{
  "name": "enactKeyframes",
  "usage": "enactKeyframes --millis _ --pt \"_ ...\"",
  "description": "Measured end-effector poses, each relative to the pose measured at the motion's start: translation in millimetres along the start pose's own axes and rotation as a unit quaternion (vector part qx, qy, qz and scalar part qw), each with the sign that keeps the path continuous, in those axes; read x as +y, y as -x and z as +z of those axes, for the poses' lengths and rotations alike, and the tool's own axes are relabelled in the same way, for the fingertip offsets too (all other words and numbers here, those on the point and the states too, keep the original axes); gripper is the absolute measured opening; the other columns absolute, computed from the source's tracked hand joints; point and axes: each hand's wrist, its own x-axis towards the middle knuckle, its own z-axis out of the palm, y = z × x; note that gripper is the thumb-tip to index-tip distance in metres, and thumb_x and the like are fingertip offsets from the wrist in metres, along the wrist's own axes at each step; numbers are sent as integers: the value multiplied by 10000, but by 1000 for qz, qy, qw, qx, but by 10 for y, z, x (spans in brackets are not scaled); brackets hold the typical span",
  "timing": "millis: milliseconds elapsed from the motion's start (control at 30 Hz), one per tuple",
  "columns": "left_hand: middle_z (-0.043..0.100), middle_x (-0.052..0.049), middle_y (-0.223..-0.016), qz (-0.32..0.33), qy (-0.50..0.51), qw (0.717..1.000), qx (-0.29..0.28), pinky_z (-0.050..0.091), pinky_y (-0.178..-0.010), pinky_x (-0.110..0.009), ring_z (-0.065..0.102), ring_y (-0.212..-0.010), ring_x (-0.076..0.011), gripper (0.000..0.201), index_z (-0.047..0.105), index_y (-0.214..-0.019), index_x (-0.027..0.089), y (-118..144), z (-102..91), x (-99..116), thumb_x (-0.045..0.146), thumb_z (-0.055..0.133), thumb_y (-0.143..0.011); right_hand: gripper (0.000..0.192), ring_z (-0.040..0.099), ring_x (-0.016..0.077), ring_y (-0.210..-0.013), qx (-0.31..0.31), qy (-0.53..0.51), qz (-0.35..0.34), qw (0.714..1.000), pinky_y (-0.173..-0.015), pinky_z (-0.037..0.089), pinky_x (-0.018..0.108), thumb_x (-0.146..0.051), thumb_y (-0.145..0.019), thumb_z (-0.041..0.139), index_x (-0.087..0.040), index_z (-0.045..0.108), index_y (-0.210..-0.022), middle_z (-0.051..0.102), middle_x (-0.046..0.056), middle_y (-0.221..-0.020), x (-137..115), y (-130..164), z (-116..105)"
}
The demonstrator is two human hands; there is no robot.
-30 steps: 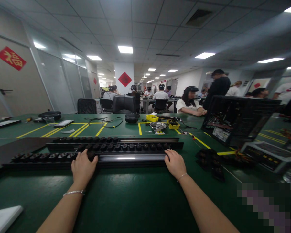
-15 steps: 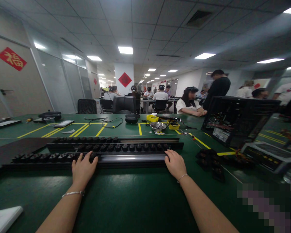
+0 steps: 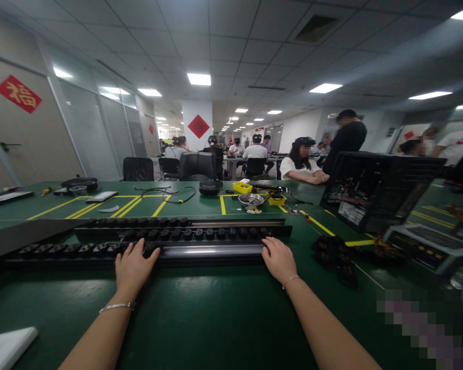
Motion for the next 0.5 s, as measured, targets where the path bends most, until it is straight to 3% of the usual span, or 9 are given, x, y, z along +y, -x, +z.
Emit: enactKeyframes --millis 167,500 --pt "403 -44 -1397 24 0 1000 -6 189 -1052 -496 256 -1315 -281 651 460 -1277 161 8 9 -6 551 296 -782 385 452 190 -1165 -3 -1 1 1000 -991 315 339 -270 -829 368 -183 599 -1124 563 60 -1219 0 -1 -4" --pt "390 2 -1407 54 -29 998 -19 204 -1032 -514 258 -1311 -290 552 456 -1283 259 38 -16 -14 500 295 -813 382 450 190 -1167 -5 -4 4 1000 -983 320 343 -264 -830 368 -179 601 -1120 562 64 -1221 -18 4 -21"
